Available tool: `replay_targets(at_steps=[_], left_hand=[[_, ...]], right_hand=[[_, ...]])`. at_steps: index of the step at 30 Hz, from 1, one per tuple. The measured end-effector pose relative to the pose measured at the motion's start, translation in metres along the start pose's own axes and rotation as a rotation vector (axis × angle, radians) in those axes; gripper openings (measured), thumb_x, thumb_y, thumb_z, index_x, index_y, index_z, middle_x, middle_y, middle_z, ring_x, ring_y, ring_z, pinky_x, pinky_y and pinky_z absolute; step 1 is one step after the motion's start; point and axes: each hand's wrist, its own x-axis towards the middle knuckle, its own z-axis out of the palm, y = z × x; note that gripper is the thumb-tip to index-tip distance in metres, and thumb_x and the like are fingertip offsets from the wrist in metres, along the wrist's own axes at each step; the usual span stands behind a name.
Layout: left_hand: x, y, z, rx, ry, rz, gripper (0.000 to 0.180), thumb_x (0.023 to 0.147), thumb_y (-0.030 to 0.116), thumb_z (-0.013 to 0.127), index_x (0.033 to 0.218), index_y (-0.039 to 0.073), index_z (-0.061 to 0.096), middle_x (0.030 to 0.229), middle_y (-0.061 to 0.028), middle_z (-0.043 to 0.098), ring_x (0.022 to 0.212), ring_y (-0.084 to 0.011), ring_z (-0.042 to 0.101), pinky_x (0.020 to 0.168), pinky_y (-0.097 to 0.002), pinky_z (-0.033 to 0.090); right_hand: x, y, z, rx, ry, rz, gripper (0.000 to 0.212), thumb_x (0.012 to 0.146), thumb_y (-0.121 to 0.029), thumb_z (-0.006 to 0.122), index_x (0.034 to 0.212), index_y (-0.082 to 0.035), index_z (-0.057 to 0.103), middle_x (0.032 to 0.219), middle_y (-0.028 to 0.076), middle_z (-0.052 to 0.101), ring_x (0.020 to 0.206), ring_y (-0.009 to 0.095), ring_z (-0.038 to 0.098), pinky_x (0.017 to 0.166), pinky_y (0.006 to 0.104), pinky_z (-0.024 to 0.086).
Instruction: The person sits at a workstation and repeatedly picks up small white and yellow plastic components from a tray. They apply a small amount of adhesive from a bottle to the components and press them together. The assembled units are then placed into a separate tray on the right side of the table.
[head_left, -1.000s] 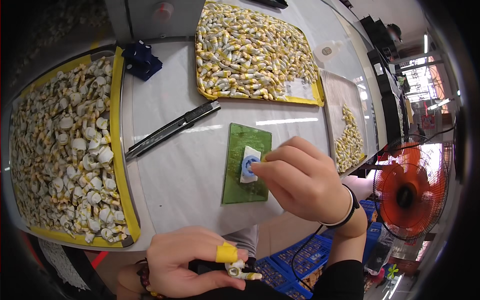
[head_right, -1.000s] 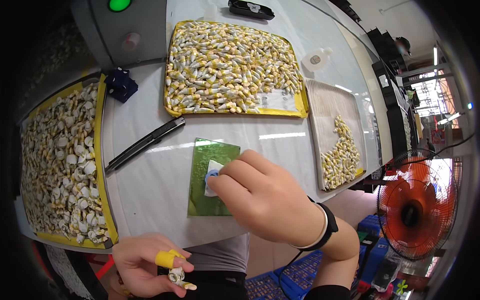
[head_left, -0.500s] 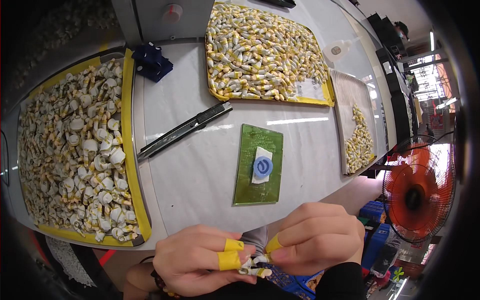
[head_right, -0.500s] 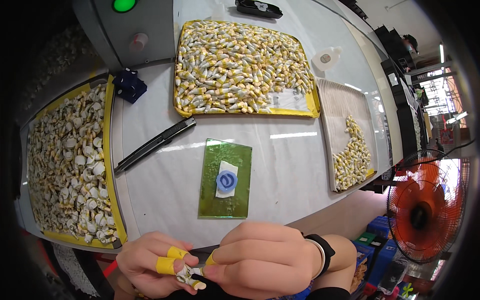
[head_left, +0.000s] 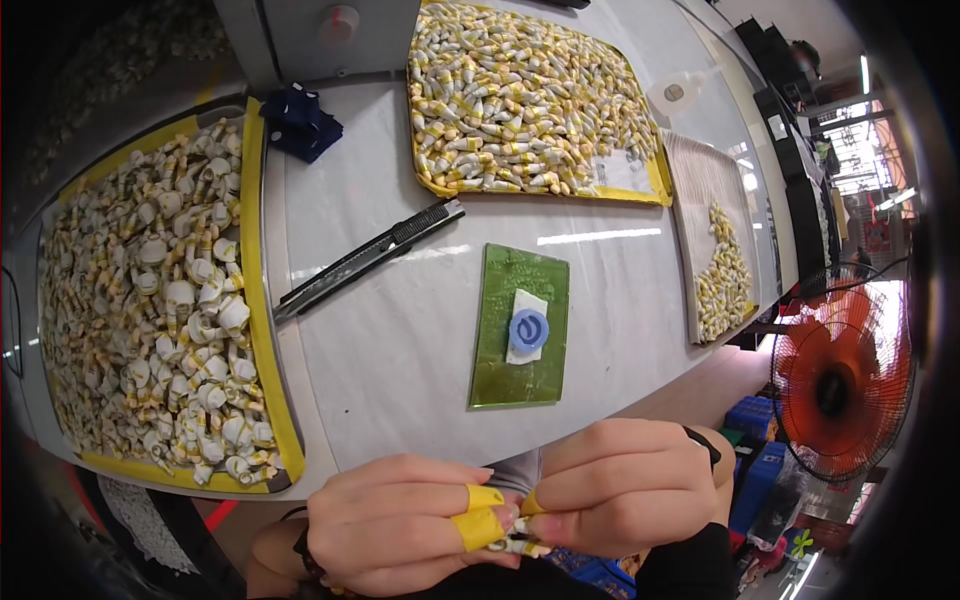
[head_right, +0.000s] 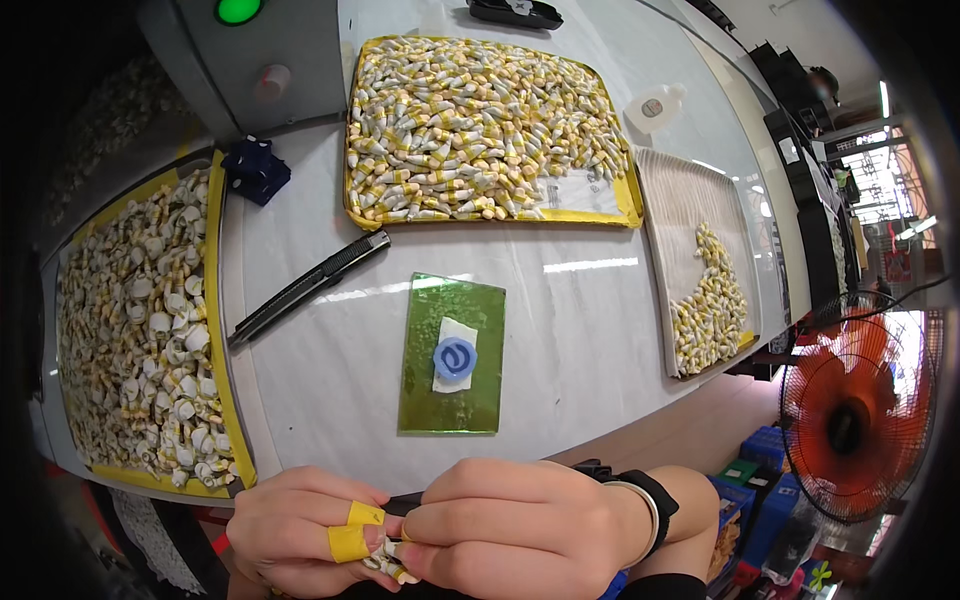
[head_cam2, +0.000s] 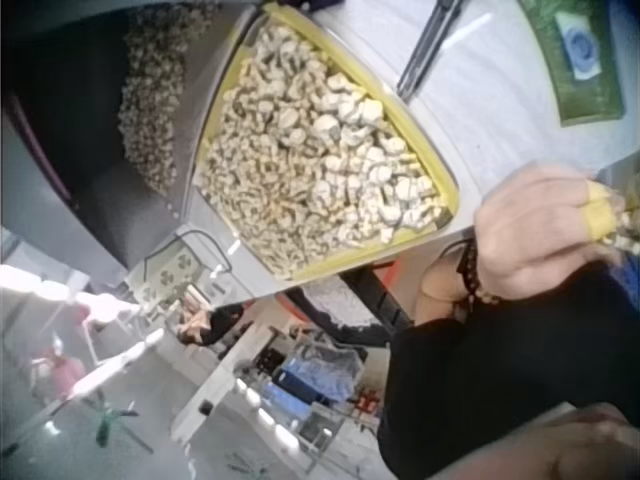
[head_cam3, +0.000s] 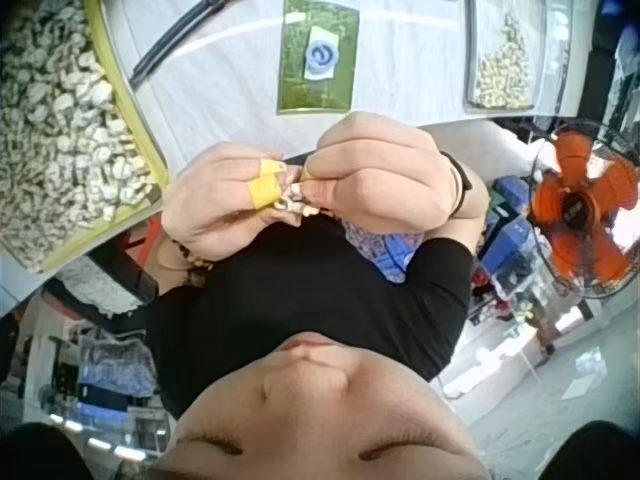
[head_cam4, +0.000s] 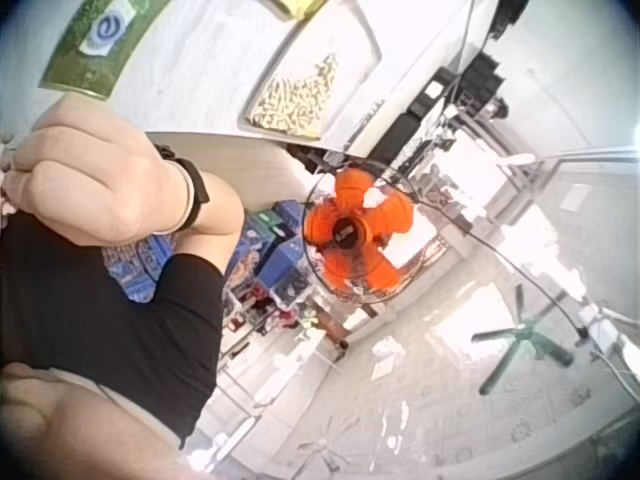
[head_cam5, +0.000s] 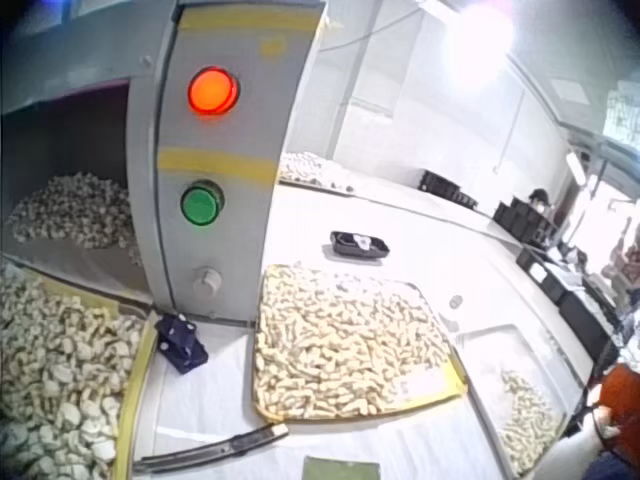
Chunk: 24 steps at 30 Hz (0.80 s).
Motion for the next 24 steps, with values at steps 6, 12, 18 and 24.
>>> replay_targets(at_steps=[6, 12, 18, 24], left_hand=[[0.001, 0.004, 0.002, 0.024, 0.020, -0.025, 0.029, 0.064, -0.006, 0.076, 0.091, -0.007, 0.063, 0.086, -0.0187, 0.067, 0.075, -0.0317, 0.064, 0.067, -0.0351, 0.052], [-0.005, 0.000, 0.005, 0.162, 0.026, -0.158, 0.036, 0.062, 0.012, 0.085, 0.093, 0.003, 0.068, 0.091, -0.0052, 0.068, 0.077, -0.0210, 0.066, 0.066, -0.0301, 0.054], [-0.010, 0.004, 0.002, 0.307, -0.076, -0.190, 0.034, 0.064, 0.007, 0.083, 0.093, 0.002, 0.067, 0.092, -0.0069, 0.068, 0.074, -0.0205, 0.066, 0.067, -0.0291, 0.052], [-0.018, 0.002, 0.007, -0.414, 0.108, -0.564, 0.027, 0.071, 0.003, 0.078, 0.095, -0.001, 0.066, 0.088, -0.0102, 0.069, 0.077, -0.0178, 0.067, 0.070, -0.0256, 0.050]], right_hand=[[-0.001, -0.001, 0.000, 0.003, -0.001, 0.010, 0.015, 0.068, 0.004, 0.074, 0.077, 0.003, 0.062, 0.079, 0.014, 0.065, 0.066, 0.025, 0.062, 0.058, 0.0301, 0.053], [-0.005, -0.007, 0.007, -0.127, 0.105, 0.070, 0.020, 0.065, 0.002, 0.076, 0.080, 0.002, 0.063, 0.077, 0.012, 0.064, 0.065, 0.024, 0.062, 0.057, 0.0286, 0.053], [-0.010, -0.001, 0.008, 0.033, 0.117, 0.111, 0.018, 0.067, -0.001, 0.077, 0.082, -0.002, 0.067, 0.075, 0.009, 0.065, 0.062, 0.022, 0.061, 0.055, 0.0290, 0.050], [-0.002, 0.011, 0.004, 0.382, 0.068, 0.235, 0.013, 0.077, -0.002, 0.071, 0.090, -0.003, 0.068, 0.082, 0.007, 0.058, 0.072, 0.019, 0.054, 0.062, 0.0287, 0.040]])
